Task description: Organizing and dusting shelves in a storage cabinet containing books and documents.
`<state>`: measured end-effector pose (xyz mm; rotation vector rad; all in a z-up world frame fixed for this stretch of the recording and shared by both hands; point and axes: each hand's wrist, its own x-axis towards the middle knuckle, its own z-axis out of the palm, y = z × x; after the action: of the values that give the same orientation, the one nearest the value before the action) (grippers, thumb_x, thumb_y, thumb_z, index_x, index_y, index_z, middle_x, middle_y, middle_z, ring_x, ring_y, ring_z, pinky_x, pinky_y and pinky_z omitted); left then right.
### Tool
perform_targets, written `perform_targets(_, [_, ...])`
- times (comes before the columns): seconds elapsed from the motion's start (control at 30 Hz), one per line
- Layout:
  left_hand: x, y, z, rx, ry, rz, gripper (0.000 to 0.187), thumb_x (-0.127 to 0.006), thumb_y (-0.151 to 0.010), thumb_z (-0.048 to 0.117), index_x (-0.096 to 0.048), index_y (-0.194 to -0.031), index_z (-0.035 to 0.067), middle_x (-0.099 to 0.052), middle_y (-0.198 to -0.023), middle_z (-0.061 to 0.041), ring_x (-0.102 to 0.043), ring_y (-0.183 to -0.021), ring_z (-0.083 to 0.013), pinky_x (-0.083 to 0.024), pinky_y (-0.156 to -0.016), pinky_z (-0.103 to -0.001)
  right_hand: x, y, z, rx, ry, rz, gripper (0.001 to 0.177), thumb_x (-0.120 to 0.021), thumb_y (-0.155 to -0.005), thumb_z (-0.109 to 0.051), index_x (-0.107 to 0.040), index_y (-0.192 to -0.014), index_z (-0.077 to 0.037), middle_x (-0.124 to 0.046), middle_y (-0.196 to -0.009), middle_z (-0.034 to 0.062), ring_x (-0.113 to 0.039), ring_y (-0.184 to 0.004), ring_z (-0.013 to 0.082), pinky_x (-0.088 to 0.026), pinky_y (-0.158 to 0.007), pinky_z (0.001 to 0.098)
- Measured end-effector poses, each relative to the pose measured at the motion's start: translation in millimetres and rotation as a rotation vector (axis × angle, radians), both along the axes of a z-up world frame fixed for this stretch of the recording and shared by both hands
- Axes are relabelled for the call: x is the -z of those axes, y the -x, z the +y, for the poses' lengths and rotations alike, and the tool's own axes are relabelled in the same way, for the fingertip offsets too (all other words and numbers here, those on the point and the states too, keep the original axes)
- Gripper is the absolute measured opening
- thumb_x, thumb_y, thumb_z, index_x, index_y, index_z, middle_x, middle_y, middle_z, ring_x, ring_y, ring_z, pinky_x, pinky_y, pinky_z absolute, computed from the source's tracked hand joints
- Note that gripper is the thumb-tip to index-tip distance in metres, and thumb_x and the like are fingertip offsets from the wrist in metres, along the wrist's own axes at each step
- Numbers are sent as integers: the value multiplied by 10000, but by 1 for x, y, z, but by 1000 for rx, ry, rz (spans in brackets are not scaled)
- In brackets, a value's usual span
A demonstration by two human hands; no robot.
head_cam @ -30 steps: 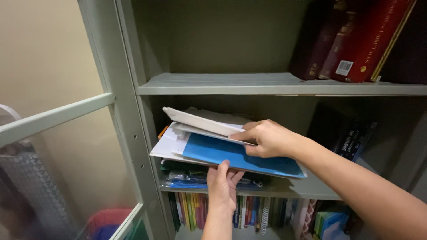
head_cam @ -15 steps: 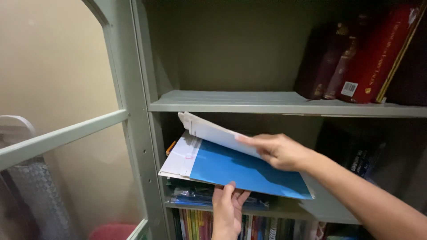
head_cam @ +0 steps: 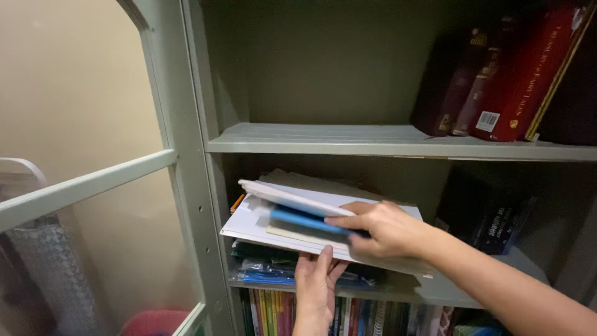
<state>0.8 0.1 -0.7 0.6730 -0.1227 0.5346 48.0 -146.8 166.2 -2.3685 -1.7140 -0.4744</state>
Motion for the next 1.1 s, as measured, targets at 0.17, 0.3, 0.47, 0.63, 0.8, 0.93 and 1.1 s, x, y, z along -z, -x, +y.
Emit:
perform_targets(0.17, [17,-12,5,-69,-11,108,410,-605,-903,60,-561,-1310,48,-709,-1195,-93,-704,-1043,-224,-605,-842,-393,-1,-26,-4,-172,-145,-13,721,-627,-779,-54,-573,-1446,-322,-659,-1365,164,-749,-962,328,-621,-847,418])
perform_targets(0.3, [28,-17,8,-41,43,123,381,-593,-907,26,-589,-1288,25,-725,-1179,-130,-726,-1008,-248,-613,-817,-381,-14,-15,-2,22,-76,90,828,-583,-821,-32,-470,-1552,-404,-693,-1204,101,-750,-810,259,-637,-760,384])
perform_targets(0.47, [40,-27,8,-30,68,106,351,-600,-913,10,-586,-1263,-10,-724,-1160,-154,-733,-1001,-268,-634,-818,-388,8,-25,-1,-71,-36,-165,600,-651,-822,-74,-660,-1361,-339,-677,-1282,154,-749,-756,301,-624,-681,410])
perform_targets(0.63, [30,-21,4,-11,71,18,352,-602,-914,-11,-590,-1265,0,-713,-1162,-138,-722,-1001,-250,-623,-829,-383,13,-9,8,-6,26,-118,662,-807,-759,-261,-645,-1398,-201,-560,-1406,303,-762,-727,350,-635,-669,411])
perform_targets(0.8, [33,-14,7,-11,62,54,356,-599,-906,-21,-591,-1262,-12,-714,-1159,-141,-727,-1001,-253,-638,-841,-389,-1,-35,0,-59,-114,-105,583,-688,-798,-139,-678,-1367,-262,-678,-1291,187,-777,-751,301,-645,-649,387])
perform_targets(0.93, [38,-12,3,8,66,62,382,-609,-899,-25,-588,-1280,-14,-717,-1153,-147,-723,-995,-252,-630,-834,-387,-9,-40,-10,-112,-165,-198,598,-674,-778,-70,-672,-1338,-279,-688,-1282,197,-777,-711,259,-649,-646,377])
perform_targets(1.1, [29,-6,-1,34,60,48,409,-618,-901,-24,-574,-1308,-27,-710,-1188,-157,-726,-1025,-254,-627,-874,-381,-2,-16,2,-80,16,-198,641,-657,-886,-87,-589,-1472,-337,-622,-1323,235,-746,-666,262,-636,-548,361])
